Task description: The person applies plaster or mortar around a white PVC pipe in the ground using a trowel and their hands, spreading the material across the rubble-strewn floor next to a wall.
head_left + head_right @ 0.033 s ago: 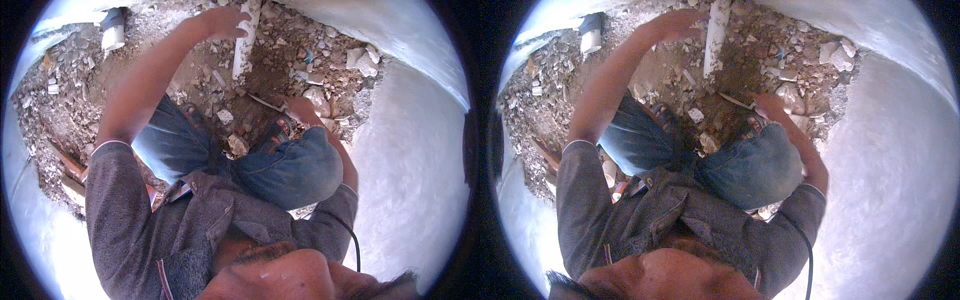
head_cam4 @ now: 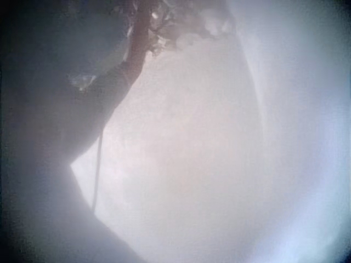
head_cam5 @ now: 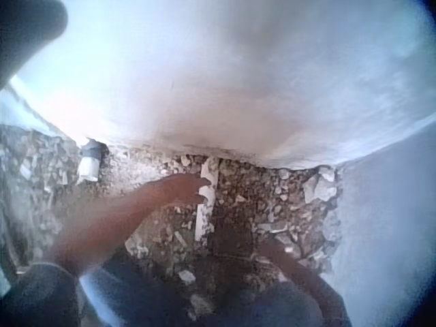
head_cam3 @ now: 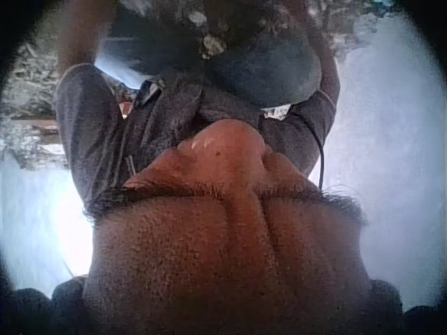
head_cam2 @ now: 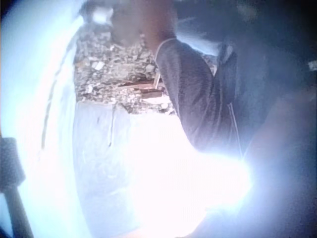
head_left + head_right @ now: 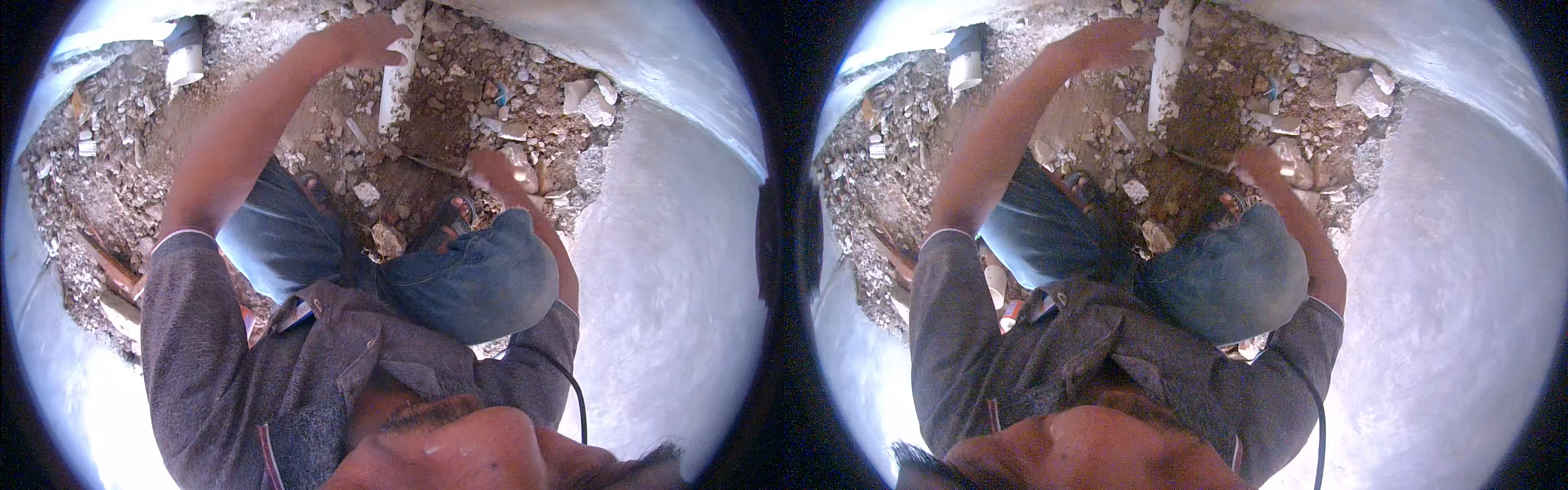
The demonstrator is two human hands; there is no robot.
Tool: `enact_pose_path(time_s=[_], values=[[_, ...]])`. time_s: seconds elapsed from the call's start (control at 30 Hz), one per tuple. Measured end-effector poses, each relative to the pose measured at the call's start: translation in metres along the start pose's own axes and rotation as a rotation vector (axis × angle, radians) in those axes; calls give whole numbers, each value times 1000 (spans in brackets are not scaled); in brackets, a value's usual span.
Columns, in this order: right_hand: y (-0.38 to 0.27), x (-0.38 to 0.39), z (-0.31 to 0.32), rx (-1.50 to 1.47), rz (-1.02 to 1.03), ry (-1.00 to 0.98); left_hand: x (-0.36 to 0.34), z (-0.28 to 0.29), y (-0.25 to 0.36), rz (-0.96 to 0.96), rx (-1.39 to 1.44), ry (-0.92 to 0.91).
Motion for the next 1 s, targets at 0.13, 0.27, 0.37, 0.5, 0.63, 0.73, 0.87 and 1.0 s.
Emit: enact_pose_path(time_s=[0.13,0.27,0.37,0.5,0.63,0.73,0.87,1.0], values=[[8,12,20,-59,-22,101,7,-8,-7,-29,79,-20],[2,45,7,-167,-21,178,19,-18,-18,-58,59,39],[-14,59,12,-246,-3,82,27,-7,-11,-72,83,20],[-9,-2,13,-103,-35,106,26,-2,-7,-29,75,-68],[21,11,53,-105,-93,120,21,0,-6,-20,90,-51],[97,38,37,-183,-189,161,26,3,3,5,66,-115],[47,72,57,-76,-15,227,25,-4,-8,-12,93,-84],[1,-2,40,42,7,134,12,0,-1,-40,130,-78]])
Point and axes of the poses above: each hand's wrist, its own x-axis away from the middle knuckle, its own z-axis out of the back of the hand, y = z × x, the point moved 3 cm from there along -x, towards the middle knuckle, and after that the axes turned 10 degrees about -y, right-handed, at the moved point
